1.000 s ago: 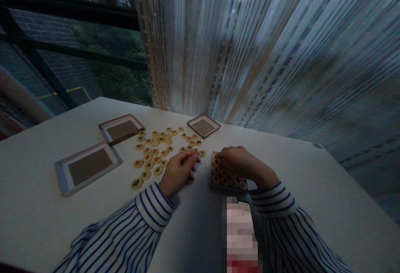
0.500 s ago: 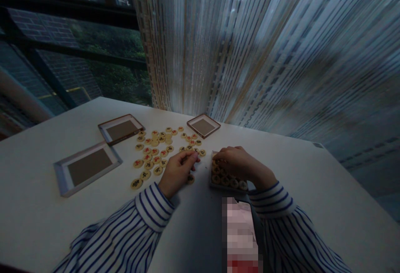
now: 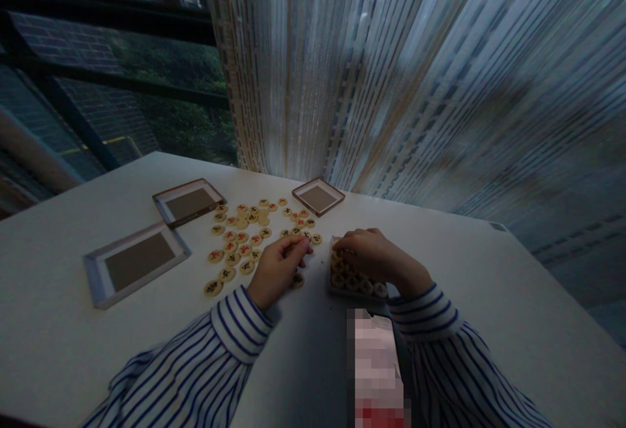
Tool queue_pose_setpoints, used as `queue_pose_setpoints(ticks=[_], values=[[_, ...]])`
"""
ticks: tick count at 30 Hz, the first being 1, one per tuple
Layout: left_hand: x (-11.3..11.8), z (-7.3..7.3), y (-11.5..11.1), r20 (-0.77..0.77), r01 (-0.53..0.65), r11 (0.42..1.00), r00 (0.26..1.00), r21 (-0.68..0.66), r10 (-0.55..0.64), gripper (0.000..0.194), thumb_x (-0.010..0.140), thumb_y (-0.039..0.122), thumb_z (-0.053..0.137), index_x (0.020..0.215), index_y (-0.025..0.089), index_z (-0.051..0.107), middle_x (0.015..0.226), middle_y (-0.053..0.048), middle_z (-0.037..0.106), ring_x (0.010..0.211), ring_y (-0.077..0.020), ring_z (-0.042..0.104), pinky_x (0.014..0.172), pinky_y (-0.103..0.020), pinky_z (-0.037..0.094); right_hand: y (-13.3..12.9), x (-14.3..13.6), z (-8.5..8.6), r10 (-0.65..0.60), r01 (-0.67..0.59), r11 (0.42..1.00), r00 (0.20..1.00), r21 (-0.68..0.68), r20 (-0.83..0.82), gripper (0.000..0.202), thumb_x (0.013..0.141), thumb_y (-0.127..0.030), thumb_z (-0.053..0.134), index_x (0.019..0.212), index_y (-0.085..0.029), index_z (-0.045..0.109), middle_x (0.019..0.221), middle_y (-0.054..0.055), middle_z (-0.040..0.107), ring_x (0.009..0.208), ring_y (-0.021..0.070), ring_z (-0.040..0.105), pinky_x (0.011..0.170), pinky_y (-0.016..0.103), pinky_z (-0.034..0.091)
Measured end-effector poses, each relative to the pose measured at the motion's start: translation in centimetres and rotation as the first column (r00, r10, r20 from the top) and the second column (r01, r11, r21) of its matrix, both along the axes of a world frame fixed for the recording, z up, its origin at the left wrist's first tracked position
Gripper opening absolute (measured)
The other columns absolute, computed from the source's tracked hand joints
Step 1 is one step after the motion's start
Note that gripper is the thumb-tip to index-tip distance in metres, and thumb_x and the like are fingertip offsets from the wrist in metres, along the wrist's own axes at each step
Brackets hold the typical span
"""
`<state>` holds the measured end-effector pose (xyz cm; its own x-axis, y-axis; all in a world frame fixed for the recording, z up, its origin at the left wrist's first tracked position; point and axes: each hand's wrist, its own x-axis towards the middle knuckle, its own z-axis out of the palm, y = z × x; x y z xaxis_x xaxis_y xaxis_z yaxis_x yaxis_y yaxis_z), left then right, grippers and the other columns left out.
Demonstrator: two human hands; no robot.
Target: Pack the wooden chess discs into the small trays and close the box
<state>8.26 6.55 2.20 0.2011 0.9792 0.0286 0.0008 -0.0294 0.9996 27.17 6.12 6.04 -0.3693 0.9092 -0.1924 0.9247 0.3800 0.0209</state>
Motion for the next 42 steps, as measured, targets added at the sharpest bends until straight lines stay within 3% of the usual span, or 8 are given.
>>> queue_pose_setpoints(ticks=[19, 30, 42], values=[[-0.65, -0.24, 0.62, -0.048, -0.019, 0.997, 0.999, 0.071, 0.022, 0.027, 0.07, 0.039, 0.058, 0.076, 0.013, 0.063, 0.071, -0.003, 0.065, 0.052, -0.0091, 0.05, 0.05, -0.022, 0.04, -0.18, 0.57, 0.76, -0.024, 0.024, 0.998, 1.0, 0.063, 0.004, 0.031, 0.088, -0.025, 0.035, 0.101, -0.02, 0.063, 0.101, 0.008, 0.066, 0.096, 0.0201, 0.058, 0.081, 0.032, 0.037], [-0.69, -0.24, 0.49, -0.074, -0.019, 0.997, 0.997, 0.081, 0.025, 0.027, 0.07, 0.039, 0.057, 0.077, 0.013, 0.063, 0.072, -0.003, 0.064, 0.053, -0.0094, 0.05, 0.051, -0.022, 0.04, -0.29, 0.31, 0.24, 0.014, -0.015, 0.999, 1.0, 0.045, 0.027, 0.032, 0.086, -0.021, 0.036, 0.108, -0.028, 0.059, 0.101, 0.006, 0.065, 0.093, 0.0197, 0.058, 0.075, 0.032, 0.037], [-0.63, -0.33, 0.57, -0.084, -0.019, 0.996, 0.996, 0.088, 0.026, 0.027, 0.07, 0.038, 0.057, 0.077, 0.013, 0.063, 0.072, -0.003, 0.065, 0.052, -0.0094, 0.05, 0.051, -0.022, 0.041, -0.07, 0.19, 0.14, 0.023, -0.026, 0.999, 0.998, 0.04, 0.053, 0.03, 0.084, -0.019, 0.037, 0.098, -0.026, 0.062, 0.096, 0.006, 0.065, 0.088, 0.0202, 0.059, 0.071, 0.031, 0.038]])
